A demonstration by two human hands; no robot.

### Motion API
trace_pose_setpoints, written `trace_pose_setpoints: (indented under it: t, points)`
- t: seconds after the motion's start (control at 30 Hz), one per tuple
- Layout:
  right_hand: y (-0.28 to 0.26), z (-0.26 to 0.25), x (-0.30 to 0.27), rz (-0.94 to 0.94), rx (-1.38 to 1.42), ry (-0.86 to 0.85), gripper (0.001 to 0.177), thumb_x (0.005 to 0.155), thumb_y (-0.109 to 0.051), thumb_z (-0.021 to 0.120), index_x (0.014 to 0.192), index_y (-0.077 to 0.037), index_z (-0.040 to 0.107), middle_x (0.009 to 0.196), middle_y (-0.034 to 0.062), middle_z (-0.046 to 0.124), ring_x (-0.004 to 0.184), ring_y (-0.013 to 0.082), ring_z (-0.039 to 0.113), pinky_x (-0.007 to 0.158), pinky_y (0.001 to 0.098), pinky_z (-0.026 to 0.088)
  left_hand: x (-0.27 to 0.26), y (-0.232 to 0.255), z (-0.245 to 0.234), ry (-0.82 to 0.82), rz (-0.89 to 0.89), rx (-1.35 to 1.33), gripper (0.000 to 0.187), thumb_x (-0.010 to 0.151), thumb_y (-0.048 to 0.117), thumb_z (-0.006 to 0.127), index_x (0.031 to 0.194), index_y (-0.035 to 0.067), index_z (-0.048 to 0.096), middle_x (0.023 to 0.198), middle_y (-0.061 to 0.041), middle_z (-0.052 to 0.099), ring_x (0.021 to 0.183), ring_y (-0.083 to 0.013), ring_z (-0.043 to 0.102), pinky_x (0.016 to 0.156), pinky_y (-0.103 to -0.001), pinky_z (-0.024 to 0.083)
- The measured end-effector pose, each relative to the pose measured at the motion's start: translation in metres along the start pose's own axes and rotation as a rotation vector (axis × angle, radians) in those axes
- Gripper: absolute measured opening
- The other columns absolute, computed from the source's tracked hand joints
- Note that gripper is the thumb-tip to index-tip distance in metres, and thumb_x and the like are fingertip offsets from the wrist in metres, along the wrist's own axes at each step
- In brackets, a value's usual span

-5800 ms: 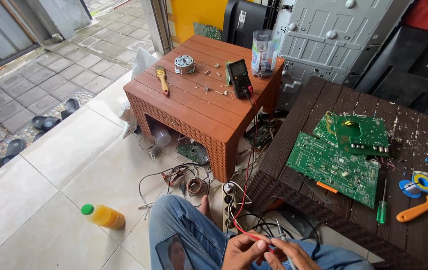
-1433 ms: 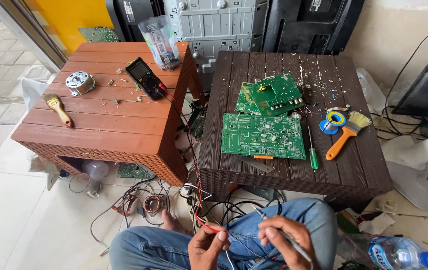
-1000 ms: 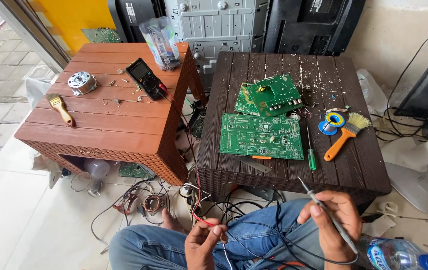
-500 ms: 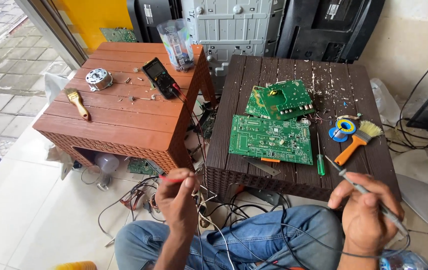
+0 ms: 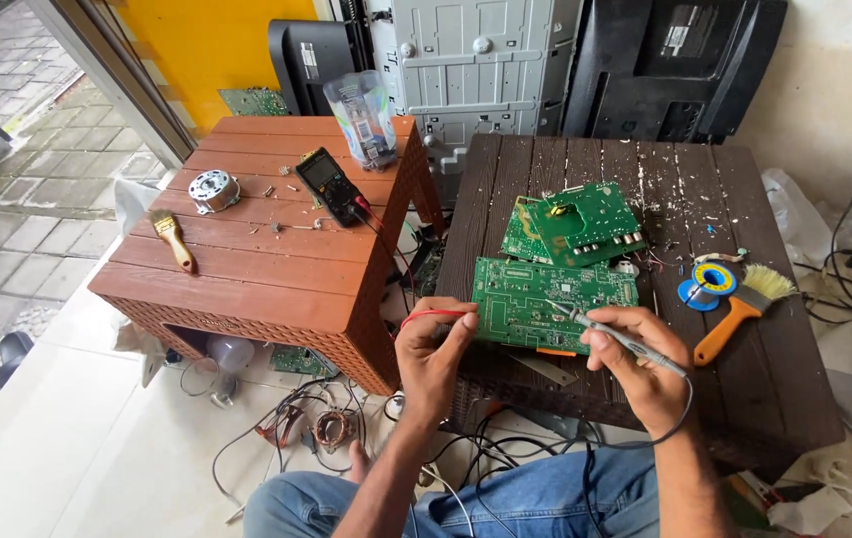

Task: The person tests various electrical points on a circuit board by touching it with multimeter probes held in both hands. The person then places the probes down and picks up soldering wire and a soldering iron.

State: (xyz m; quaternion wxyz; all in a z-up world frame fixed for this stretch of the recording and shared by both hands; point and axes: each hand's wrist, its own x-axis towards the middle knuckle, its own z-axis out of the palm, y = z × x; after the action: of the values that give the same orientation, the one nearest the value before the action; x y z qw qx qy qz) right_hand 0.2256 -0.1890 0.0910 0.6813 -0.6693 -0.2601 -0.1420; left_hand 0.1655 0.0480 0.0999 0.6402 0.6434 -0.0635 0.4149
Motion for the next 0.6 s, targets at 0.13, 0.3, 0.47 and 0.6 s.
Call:
trace_pose_setpoints:
  t: [0.13, 0.3, 0.47, 0.6]
  points:
    - [0.008, -0.002, 0.001, 0.079, 0.055, 0.01, 0.025, 0.093, -0.011, 0.068, 0.108, 0.009, 0.069, 0.078, 0.0213, 0.072, 0.058, 0.0184, 0.069, 0.061, 0.0323, 0.059, 0.004, 0.002, 0.002, -0.09, -0.01, 0.188, 0.011, 0.087, 0.013, 0.083, 0.096, 0.008, 0.083, 0.095, -0.014, 0.074, 0.094, -0.0275, 0.07, 0.09, -0.039, 0.052]
    - [0.007, -0.002, 0.001, 0.128, 0.043, -0.031, 0.024, 0.091, -0.011, 0.069, 0.106, 0.008, 0.071, 0.075, 0.0205, 0.072, 0.059, 0.0185, 0.07, 0.061, 0.0332, 0.06, 0.009, 0.009, 0.002, -0.207, -0.081, 0.257, 0.011, 0.089, 0.02, 0.082, 0.094, 0.011, 0.083, 0.099, -0.014, 0.076, 0.093, -0.0294, 0.069, 0.09, -0.039, 0.051]
    - [0.007, -0.002, 0.001, 0.141, 0.044, -0.052, 0.024, 0.091, -0.012, 0.069, 0.104, 0.008, 0.072, 0.074, 0.0199, 0.072, 0.061, 0.0188, 0.071, 0.063, 0.0336, 0.059, 0.01, -0.002, -0.004, -0.243, -0.154, 0.29, 0.011, 0.09, 0.022, 0.081, 0.09, 0.011, 0.083, 0.094, -0.01, 0.08, 0.088, -0.0279, 0.074, 0.082, -0.036, 0.053]
    - [0.008, -0.003, 0.002, 0.126, 0.043, -0.068, 0.023, 0.092, -0.011, 0.069, 0.103, 0.008, 0.072, 0.073, 0.019, 0.071, 0.06, 0.0185, 0.07, 0.064, 0.0327, 0.059, 0.012, -0.003, -0.007, -0.262, -0.191, 0.269, 0.012, 0.09, 0.022, 0.08, 0.086, 0.011, 0.082, 0.093, -0.008, 0.082, 0.087, -0.0285, 0.076, 0.081, -0.035, 0.054]
